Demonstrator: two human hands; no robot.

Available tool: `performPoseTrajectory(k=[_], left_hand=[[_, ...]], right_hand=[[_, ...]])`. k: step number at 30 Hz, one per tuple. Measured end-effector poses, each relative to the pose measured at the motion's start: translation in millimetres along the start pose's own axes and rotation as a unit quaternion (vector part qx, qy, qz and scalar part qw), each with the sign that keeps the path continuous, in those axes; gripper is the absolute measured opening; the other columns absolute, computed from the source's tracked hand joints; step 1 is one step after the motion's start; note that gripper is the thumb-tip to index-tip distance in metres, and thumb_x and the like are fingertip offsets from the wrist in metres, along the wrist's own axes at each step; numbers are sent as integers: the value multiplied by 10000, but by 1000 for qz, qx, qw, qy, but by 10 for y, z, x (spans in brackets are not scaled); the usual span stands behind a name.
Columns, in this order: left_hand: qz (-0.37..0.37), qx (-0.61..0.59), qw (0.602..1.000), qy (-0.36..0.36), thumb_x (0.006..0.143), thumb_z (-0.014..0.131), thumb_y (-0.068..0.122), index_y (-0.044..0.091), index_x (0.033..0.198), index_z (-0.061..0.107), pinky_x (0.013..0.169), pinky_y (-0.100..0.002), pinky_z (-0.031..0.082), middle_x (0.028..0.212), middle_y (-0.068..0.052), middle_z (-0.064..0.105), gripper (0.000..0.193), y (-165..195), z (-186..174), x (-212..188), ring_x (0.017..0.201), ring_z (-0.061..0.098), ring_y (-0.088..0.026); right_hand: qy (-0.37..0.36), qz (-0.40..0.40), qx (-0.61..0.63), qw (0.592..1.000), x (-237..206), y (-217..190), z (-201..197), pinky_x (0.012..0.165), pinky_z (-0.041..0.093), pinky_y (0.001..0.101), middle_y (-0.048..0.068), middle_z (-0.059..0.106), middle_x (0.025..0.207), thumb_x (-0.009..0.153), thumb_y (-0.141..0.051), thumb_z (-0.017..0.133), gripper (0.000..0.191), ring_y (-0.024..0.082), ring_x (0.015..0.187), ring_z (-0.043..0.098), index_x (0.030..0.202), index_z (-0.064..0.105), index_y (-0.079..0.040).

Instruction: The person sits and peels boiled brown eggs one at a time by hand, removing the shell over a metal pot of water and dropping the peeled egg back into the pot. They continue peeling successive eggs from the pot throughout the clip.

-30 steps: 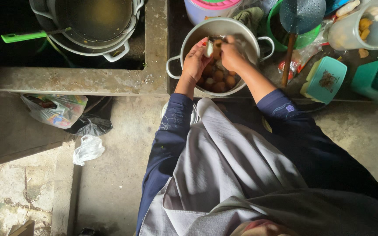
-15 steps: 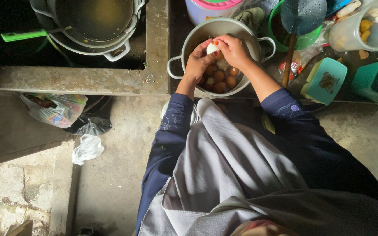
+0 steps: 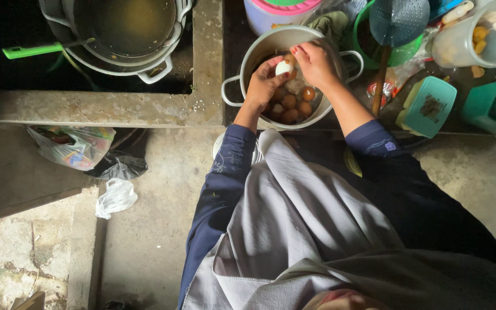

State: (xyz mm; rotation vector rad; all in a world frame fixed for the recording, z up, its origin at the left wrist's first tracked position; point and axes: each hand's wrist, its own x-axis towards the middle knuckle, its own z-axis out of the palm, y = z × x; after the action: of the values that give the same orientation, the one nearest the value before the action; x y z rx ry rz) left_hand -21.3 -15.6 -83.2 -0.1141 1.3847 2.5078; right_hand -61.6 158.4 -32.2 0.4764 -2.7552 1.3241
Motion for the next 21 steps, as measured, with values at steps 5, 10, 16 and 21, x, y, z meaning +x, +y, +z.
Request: performPoseTrajectory(k=[5, 10, 16, 21], left_hand=[[-35, 50, 998, 26, 920, 735, 5, -5, 1393, 576, 902, -301, 542, 1186, -96, 703, 500, 60, 30, -48, 1060, 658, -161], [-17, 16, 1000, 0, 935, 740, -3, -37, 1382, 590, 971, -298, 538, 1209, -110, 704, 473, 38, 35, -43, 1093, 664, -168], [-28, -23, 999, -13, 927, 721, -24, -43, 1401, 550, 991, -311, 540, 1224, -135, 702, 504, -22, 17, 3, 1110, 688, -212], [-19, -32, 999, -18, 931, 710, -33, -45, 1422, 536, 1010, -316, 540, 1253, -132, 689, 521, -17, -6, 5, 1135, 679, -204]], right_hand=[[-75, -7, 104, 992, -15, -111, 12, 738, 534, 318, 95, 713, 935, 1005, -152, 716, 151, 224, 824, 664, 1107, 721, -40], [-38, -108, 1, 993, -44, -87, -48, 726, 537, 354, 140, 684, 947, 1035, -97, 678, 99, 257, 829, 677, 1090, 718, -25], [-21, -27, 9, 999, -7, 7, 5, 704, 532, 395, 152, 695, 907, 1085, -106, 627, 102, 326, 804, 682, 1075, 679, -19], [-16, -61, -49, 997, 6, 30, -42, 728, 554, 342, 111, 730, 964, 1021, -71, 629, 168, 233, 828, 710, 1140, 745, -53]])
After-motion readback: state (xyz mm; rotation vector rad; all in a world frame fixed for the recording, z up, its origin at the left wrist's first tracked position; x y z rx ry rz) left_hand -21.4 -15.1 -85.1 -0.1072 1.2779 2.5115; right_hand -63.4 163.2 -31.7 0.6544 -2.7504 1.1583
